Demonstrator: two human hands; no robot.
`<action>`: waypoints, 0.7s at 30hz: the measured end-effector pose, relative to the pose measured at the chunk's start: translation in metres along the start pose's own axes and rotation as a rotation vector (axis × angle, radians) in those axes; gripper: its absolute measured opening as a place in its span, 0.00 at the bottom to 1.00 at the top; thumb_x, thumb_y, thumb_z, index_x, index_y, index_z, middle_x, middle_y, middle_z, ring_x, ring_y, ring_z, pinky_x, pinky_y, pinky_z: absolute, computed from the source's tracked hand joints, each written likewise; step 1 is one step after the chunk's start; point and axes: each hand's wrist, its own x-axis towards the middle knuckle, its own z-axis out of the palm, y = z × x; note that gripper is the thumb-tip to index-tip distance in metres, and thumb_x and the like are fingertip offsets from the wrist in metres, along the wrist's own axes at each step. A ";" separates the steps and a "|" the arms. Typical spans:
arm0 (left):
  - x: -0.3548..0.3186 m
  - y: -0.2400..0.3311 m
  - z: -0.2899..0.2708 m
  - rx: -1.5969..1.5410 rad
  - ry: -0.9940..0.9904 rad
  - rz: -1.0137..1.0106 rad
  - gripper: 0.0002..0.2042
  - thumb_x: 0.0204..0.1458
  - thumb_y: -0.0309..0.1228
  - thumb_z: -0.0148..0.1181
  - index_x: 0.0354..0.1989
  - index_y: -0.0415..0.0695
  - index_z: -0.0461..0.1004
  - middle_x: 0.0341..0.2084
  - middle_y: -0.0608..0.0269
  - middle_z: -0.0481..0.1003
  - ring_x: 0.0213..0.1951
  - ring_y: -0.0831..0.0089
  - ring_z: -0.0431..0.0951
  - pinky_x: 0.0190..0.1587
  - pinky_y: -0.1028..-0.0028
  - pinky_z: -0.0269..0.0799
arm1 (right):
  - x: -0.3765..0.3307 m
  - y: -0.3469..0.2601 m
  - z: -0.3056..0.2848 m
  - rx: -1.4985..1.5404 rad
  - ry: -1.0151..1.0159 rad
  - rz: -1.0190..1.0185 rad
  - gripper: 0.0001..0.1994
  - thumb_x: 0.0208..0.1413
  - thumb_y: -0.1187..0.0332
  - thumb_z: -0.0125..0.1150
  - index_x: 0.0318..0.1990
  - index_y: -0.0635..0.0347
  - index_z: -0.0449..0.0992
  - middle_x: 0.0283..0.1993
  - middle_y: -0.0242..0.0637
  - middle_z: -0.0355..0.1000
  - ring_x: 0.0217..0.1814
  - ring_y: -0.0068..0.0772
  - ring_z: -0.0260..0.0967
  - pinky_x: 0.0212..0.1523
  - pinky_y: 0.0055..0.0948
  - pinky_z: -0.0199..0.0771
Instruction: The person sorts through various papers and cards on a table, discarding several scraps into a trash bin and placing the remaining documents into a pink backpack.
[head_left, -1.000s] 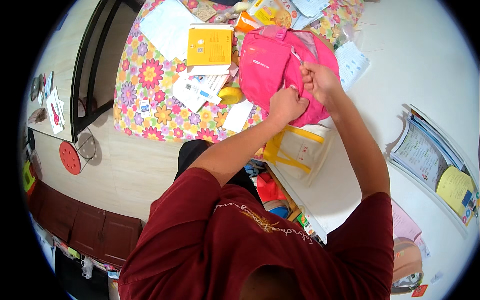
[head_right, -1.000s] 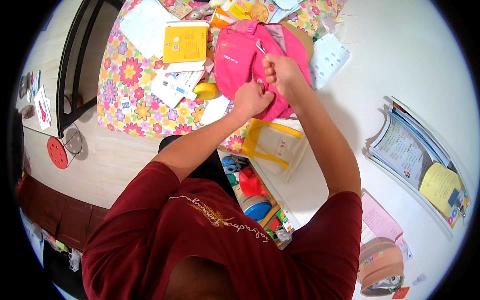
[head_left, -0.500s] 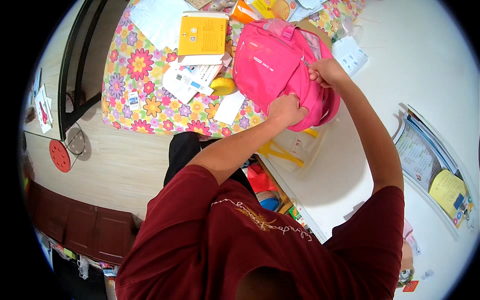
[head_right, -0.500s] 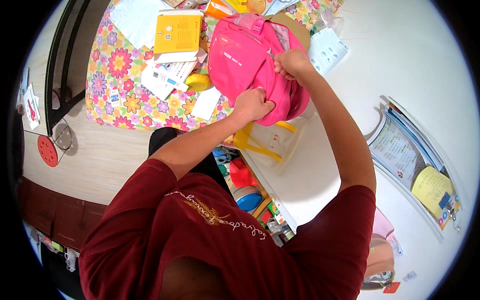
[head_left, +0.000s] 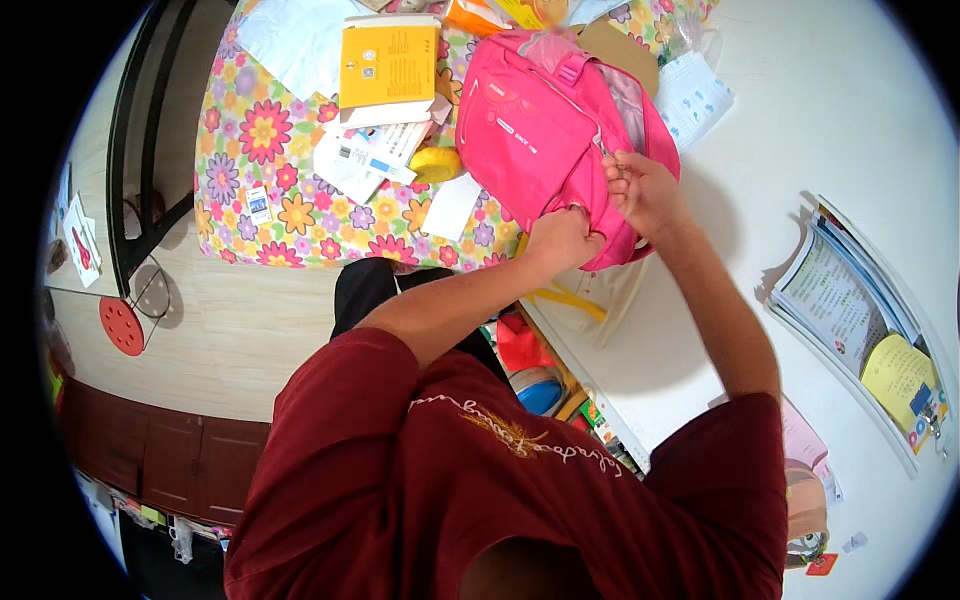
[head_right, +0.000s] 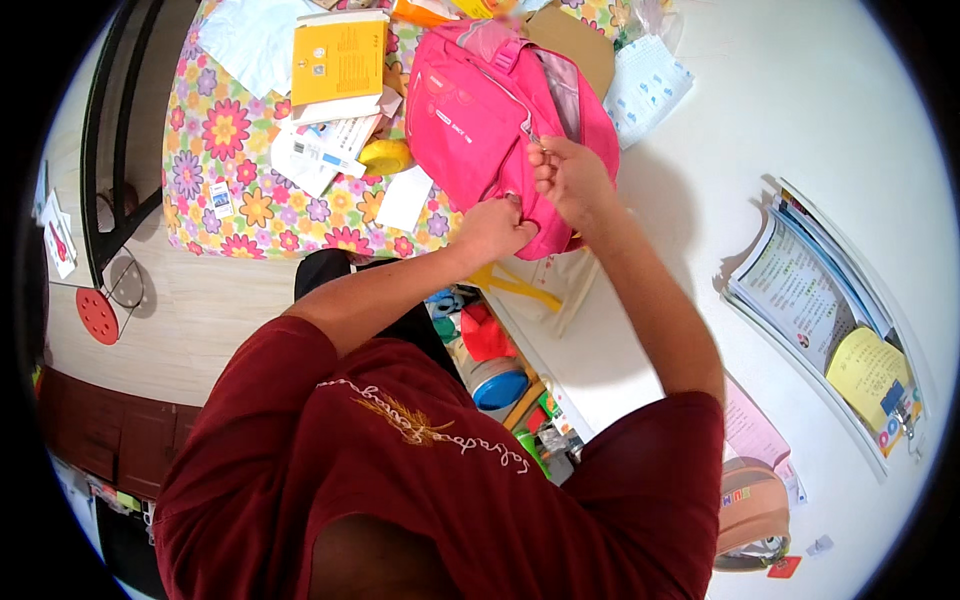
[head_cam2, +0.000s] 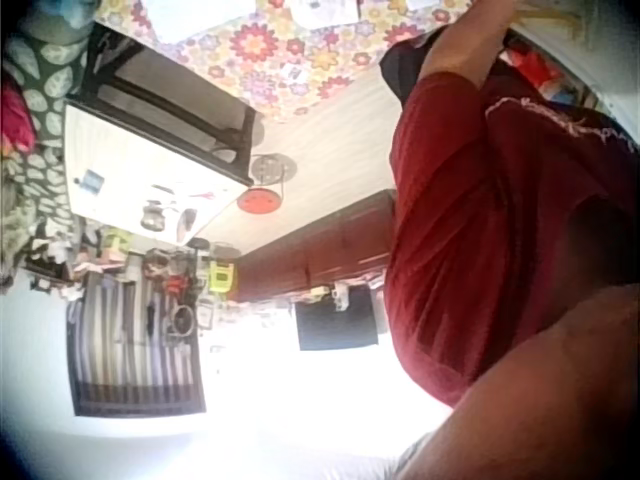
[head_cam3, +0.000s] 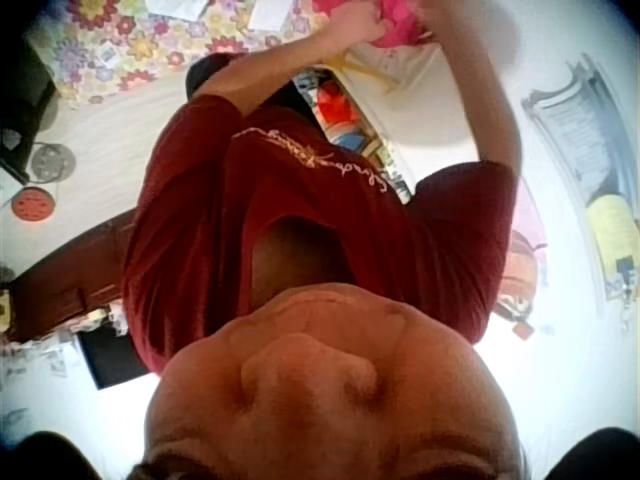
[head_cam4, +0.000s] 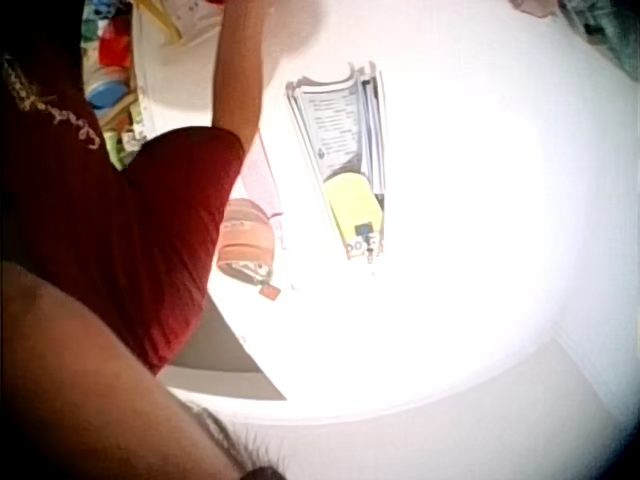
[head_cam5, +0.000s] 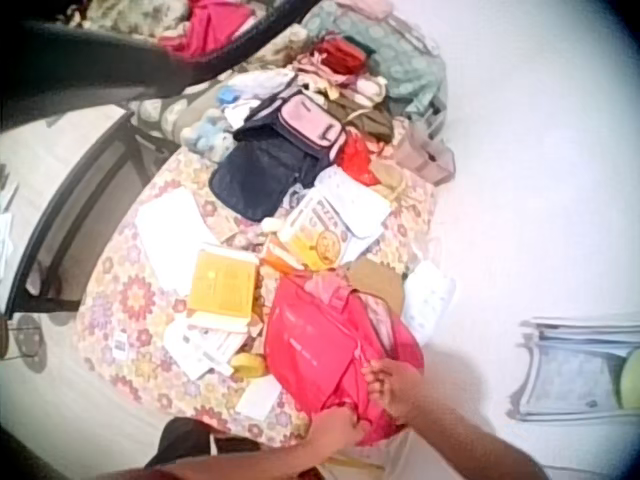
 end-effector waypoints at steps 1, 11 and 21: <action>-0.001 -0.001 0.001 -0.005 -0.006 -0.005 0.17 0.40 0.41 0.54 0.23 0.36 0.75 0.22 0.47 0.75 0.30 0.52 0.76 0.36 0.58 0.72 | -0.007 0.012 0.006 0.022 0.059 -0.073 0.09 0.56 0.64 0.50 0.34 0.60 0.71 0.26 0.26 0.66 0.23 0.17 0.59 0.26 0.18 0.62; 0.064 -0.008 -0.096 0.044 0.302 0.247 0.13 0.48 0.38 0.50 0.39 0.47 0.72 0.26 0.54 0.74 0.32 0.57 0.76 0.34 0.65 0.71 | 0.012 0.042 -0.008 -0.014 -0.004 -0.564 0.09 0.58 0.68 0.47 0.34 0.66 0.71 0.25 0.32 0.67 0.25 0.21 0.63 0.30 0.19 0.65; 0.123 -0.006 -0.094 0.198 0.325 0.618 0.14 0.49 0.41 0.53 0.34 0.42 0.75 0.32 0.57 0.74 0.39 0.58 0.72 0.42 0.62 0.68 | 0.016 0.026 -0.021 0.061 -0.010 -0.502 0.10 0.57 0.66 0.48 0.33 0.64 0.71 0.24 0.30 0.66 0.26 0.21 0.63 0.34 0.22 0.66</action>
